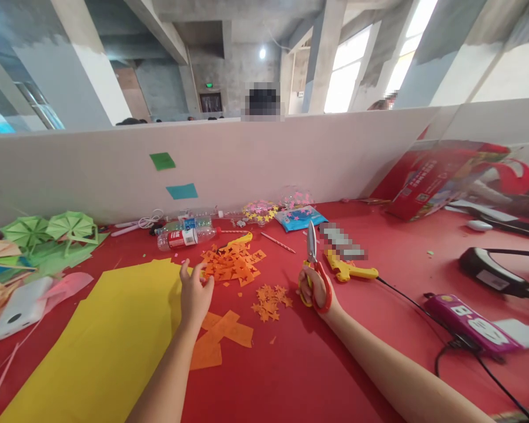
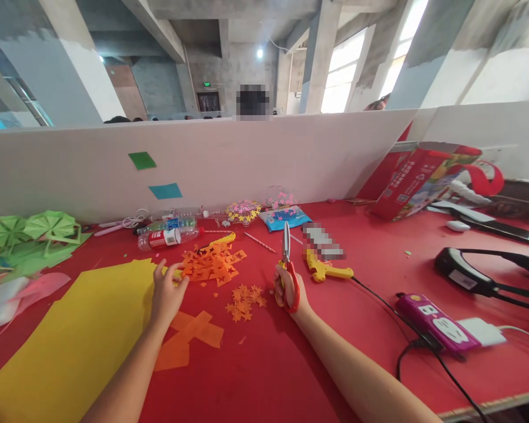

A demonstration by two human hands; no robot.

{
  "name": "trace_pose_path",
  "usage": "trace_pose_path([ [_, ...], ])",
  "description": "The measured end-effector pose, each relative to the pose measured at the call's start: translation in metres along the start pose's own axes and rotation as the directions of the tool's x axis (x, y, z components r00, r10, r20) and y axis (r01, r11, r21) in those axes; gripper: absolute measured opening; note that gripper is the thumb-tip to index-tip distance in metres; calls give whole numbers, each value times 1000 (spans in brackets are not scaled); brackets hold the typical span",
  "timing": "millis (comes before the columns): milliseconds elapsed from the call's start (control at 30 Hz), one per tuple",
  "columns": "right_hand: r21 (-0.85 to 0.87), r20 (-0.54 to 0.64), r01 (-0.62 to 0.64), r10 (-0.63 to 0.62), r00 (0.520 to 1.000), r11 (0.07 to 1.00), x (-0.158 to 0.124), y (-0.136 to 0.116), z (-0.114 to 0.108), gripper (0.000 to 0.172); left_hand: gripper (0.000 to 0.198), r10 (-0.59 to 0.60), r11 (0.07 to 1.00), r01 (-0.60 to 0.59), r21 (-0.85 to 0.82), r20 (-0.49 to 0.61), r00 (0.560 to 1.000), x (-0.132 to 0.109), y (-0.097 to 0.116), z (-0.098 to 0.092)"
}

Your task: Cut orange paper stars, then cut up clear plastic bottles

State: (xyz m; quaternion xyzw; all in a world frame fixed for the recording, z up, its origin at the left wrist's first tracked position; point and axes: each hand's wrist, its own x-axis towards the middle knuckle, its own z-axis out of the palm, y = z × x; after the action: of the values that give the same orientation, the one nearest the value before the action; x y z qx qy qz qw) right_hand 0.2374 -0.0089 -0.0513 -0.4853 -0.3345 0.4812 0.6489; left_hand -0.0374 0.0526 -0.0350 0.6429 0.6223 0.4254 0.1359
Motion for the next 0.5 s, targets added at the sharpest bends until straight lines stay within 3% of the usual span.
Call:
trace_pose_path([
  [100, 0, -4, 8, -8, 1000, 1000, 2, 1, 0, 33, 21, 16, 997, -22, -72, -82, 997, 2, 3, -1],
  [167, 5, -9, 13, -13, 1000, 1000, 3, 2, 0, 33, 22, 46, 988, -53, -143, -58, 997, 3, 6, 1],
  [367, 25, -25, 18, -18, 1000, 1000, 3, 2, 1, 35, 17, 156, 976, -119, -181, 207, 966, 1, 22, 11],
  [500, 36, -17, 12, -11, 1000, 999, 1, 0, 1, 35, 13, 198, 975, -142, -170, 379, 904, -8, 22, -5],
])
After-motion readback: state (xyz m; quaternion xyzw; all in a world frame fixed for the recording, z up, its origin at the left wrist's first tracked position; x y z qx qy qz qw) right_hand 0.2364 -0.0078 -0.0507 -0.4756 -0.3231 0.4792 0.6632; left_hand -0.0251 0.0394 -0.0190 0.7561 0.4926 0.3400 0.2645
